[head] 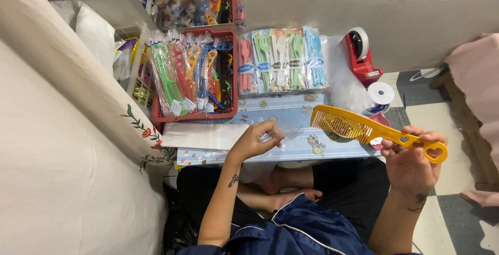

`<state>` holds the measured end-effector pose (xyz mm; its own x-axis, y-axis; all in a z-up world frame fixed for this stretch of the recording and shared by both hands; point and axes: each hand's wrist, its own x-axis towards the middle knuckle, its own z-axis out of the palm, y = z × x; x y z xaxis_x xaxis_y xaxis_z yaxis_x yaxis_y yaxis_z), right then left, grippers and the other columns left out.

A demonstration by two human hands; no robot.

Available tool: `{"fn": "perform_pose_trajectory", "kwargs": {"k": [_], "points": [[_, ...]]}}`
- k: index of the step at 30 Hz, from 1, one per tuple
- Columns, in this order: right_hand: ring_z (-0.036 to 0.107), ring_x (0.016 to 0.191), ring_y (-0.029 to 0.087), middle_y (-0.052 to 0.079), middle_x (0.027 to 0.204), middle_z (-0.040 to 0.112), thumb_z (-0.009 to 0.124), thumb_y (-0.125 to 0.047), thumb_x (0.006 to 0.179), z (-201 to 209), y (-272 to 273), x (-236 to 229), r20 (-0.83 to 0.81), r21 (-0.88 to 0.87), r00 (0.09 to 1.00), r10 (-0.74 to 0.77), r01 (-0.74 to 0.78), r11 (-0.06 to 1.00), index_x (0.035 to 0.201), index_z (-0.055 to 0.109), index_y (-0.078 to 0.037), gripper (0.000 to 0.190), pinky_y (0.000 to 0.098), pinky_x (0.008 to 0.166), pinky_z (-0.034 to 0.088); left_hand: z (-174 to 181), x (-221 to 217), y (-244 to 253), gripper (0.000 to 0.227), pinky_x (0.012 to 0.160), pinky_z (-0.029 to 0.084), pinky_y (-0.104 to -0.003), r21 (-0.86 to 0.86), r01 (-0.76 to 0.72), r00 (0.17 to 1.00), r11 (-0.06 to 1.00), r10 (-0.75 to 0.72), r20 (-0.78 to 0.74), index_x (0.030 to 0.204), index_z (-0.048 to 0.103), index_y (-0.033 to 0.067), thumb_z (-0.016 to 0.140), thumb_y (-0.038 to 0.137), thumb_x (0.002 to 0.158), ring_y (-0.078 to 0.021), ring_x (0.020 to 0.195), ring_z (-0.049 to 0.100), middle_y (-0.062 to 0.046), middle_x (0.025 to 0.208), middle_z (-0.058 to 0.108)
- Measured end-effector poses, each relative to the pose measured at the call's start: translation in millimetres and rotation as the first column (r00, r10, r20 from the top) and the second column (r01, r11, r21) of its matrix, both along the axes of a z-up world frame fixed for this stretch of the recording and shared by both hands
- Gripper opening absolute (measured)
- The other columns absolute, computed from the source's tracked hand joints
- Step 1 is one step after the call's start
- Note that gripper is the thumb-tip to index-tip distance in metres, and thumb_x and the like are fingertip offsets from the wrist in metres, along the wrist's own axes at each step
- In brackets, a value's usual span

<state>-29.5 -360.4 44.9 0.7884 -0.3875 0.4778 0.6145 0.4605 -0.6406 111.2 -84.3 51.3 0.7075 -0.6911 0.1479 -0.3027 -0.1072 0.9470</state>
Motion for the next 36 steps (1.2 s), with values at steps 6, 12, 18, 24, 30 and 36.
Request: {"fn": "perform_pose_trajectory", "kwargs": {"k": [6,12,18,24,30,36], "points": [[0.057,0.097,0.032,0.015,0.12,0.046,0.047,-0.011,0.088,-5,-13,-4,0.068,-0.027,0.994,0.08,-0.079,0.997,0.112,0.046,-0.01,0.023,0.0323,0.075,0.056,2,-5,-12,0.011,0.059,0.042,-0.021,-0.06,0.072,0.997,0.996,-0.074,-0.027,0.071,0.054,0.0067,0.061,0.014,0.074,-0.0096,0.058,0.054,0.0,0.062,0.059],[0.061,0.088,0.023,0.012,0.114,0.051,0.043,-0.016,0.092,-8,-21,-5,0.099,-0.048,0.99,0.096,-0.092,0.995,0.11,0.052,-0.013,0.02,0.0308,0.075,0.055,1,-6,-21,0.009,0.054,0.038,-0.02,-0.017,0.083,0.996,0.996,-0.082,0.025,0.071,0.055,0.0088,0.06,0.015,0.075,-0.0085,0.056,0.05,0.002,0.06,0.058],[0.061,0.089,0.025,0.014,0.11,0.05,0.042,-0.013,0.09,-5,-19,-1,0.079,-0.11,0.989,0.122,-0.113,0.987,0.108,0.048,-0.01,0.019,0.0299,0.073,0.056,4,-12,-29,0.008,0.053,0.038,-0.021,0.041,0.069,0.995,0.997,-0.071,0.063,0.07,0.056,0.0071,0.061,0.013,0.073,-0.0102,0.056,0.048,0.001,0.061,0.055],[0.062,0.083,0.02,0.013,0.106,0.052,0.044,-0.019,0.091,-11,-31,-1,0.033,-0.168,0.997,0.068,-0.061,0.984,0.107,0.048,-0.01,0.019,0.0271,0.069,0.056,-3,-11,-28,0.005,0.057,0.041,-0.02,0.0,0.131,0.991,0.991,-0.131,-0.028,0.076,0.057,0.0072,0.059,0.011,0.073,-0.0085,0.058,0.054,0.0,0.065,0.06],[0.062,0.088,0.017,0.012,0.098,0.056,0.045,-0.018,0.09,-11,-41,5,0.022,-0.218,0.993,0.116,-0.108,0.97,0.108,0.045,-0.008,0.021,0.027,0.067,0.059,-4,-14,-33,0.016,0.055,0.036,-0.024,0.142,0.212,0.96,0.967,-0.234,0.155,0.073,0.055,0.0075,0.055,0.023,0.077,-0.0139,0.061,0.045,-0.001,0.062,0.053],[0.061,0.068,0.01,0.01,0.098,0.052,0.04,-0.007,0.086,15,-17,34,-0.04,-0.568,0.992,0.121,-0.122,0.814,0.106,0.041,-0.006,0.02,0.0133,0.058,0.054,-8,-28,-43,0.017,0.07,0.038,-0.028,0.225,0.319,0.887,0.921,-0.373,0.271,0.088,0.055,0.0078,0.054,0.017,0.074,-0.0183,0.077,0.05,-0.002,0.085,0.058]]}}
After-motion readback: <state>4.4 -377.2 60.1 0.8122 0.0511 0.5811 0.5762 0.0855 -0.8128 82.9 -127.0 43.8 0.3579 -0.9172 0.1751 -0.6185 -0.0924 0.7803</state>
